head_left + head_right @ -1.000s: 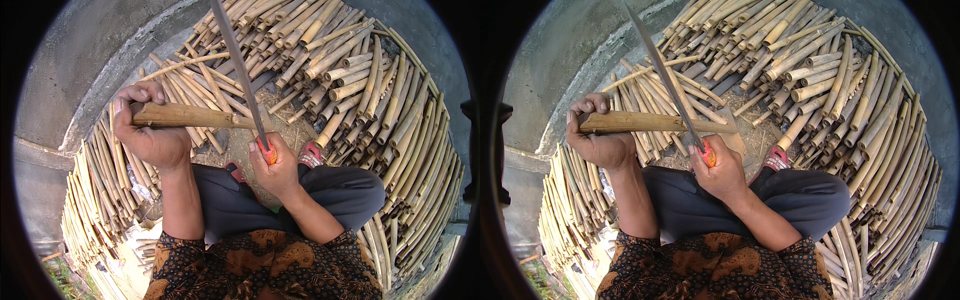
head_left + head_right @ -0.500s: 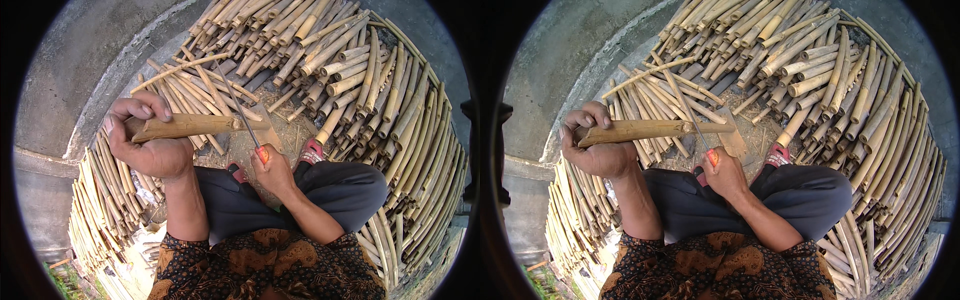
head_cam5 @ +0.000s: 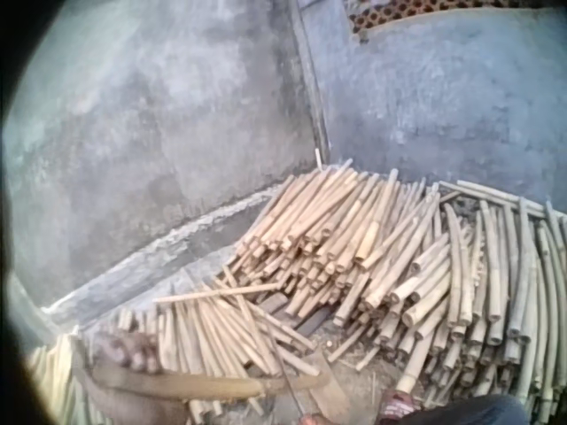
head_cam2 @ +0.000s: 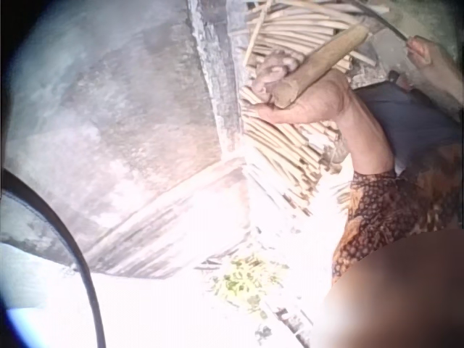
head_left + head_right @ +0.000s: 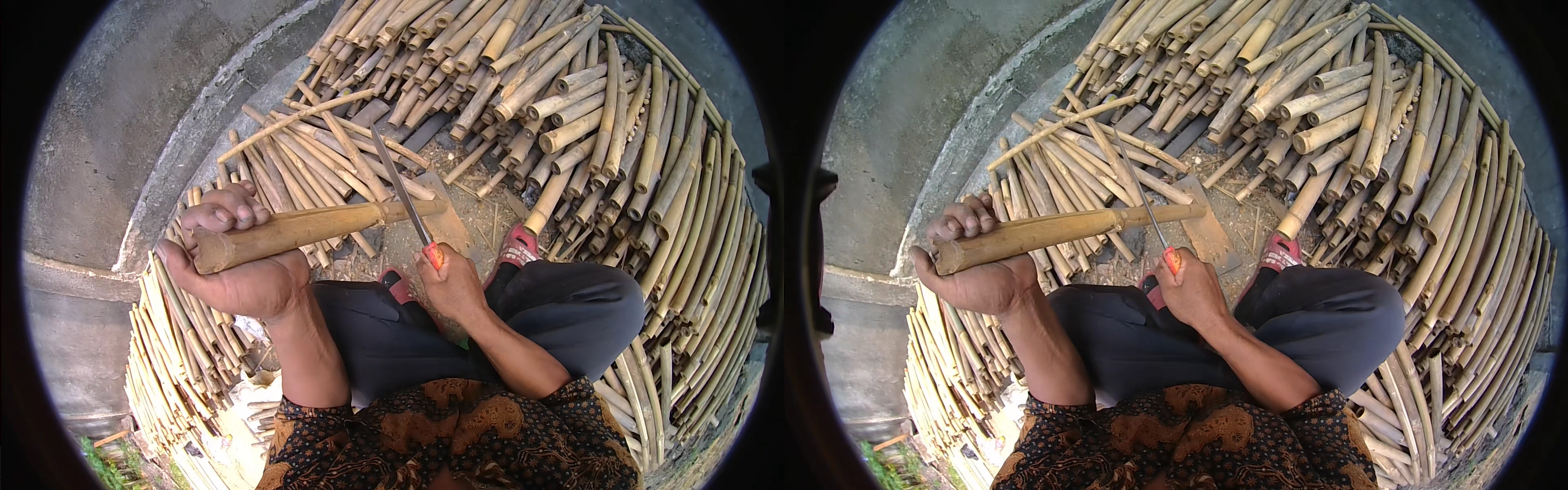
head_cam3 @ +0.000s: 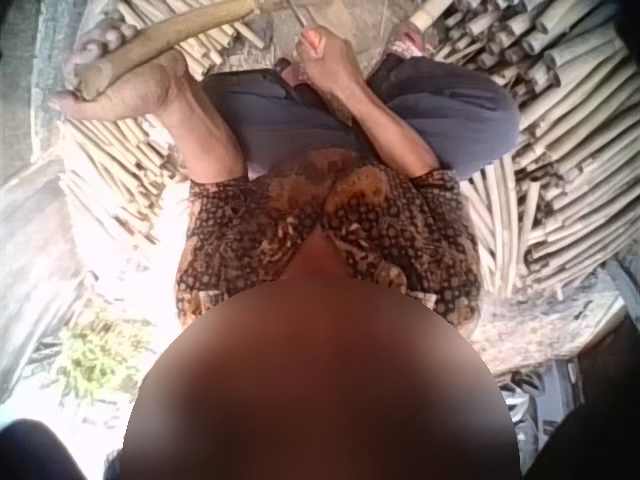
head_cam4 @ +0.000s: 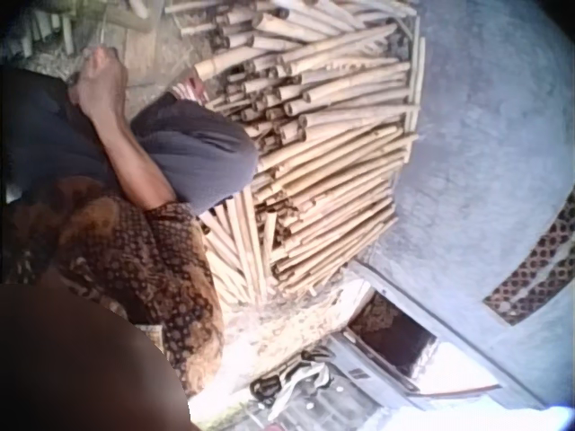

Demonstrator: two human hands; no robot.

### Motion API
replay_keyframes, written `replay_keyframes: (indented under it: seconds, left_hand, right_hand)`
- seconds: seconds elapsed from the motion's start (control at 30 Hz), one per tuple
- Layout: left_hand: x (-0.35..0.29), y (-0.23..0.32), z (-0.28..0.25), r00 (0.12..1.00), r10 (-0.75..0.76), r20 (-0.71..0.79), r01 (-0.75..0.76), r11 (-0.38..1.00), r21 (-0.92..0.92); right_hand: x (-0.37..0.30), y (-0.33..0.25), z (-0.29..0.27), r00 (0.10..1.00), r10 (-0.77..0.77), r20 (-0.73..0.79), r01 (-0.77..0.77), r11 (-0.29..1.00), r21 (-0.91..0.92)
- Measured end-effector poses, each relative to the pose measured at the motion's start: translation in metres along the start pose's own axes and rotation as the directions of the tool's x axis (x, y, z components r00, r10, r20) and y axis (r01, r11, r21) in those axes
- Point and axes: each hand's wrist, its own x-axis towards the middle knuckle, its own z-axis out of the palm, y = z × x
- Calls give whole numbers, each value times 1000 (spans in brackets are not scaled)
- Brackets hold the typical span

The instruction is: The person sits on the floor and uses a knife to shave and smooth the ends of bamboo sticks. They repeatedly pick up sticks, shave them, and place them into a growing pile of finished pieces.

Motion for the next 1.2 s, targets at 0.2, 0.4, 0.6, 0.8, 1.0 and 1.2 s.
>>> replay_keyframes:
  seconds: [0.2,0.4,0.6,0.8,1.0,1.2]
  left_hand:
    - [-4,-3,-4,973,129,190,-118,991,-70]
    - [1,6,-7,975,-16,223,27,999,-47]
    - [1,4,-13,944,-49,327,109,980,-167]
    - [4,-1,-24,908,136,396,-44,971,-234]
    - [4,3,-24,936,35,349,30,983,-180]
    - [2,6,-16,935,-94,342,192,945,-266]
  right_hand:
    - [-8,15,4,981,-194,-15,194,974,119]
    - [3,11,-1,1000,-21,15,20,999,33]
    - [-1,9,0,990,-137,14,136,989,60]
    - [-1,14,3,998,-62,-28,64,995,78]
    - [-3,17,0,994,-88,68,86,996,35]
    - [-6,11,-2,990,-138,24,132,978,164]
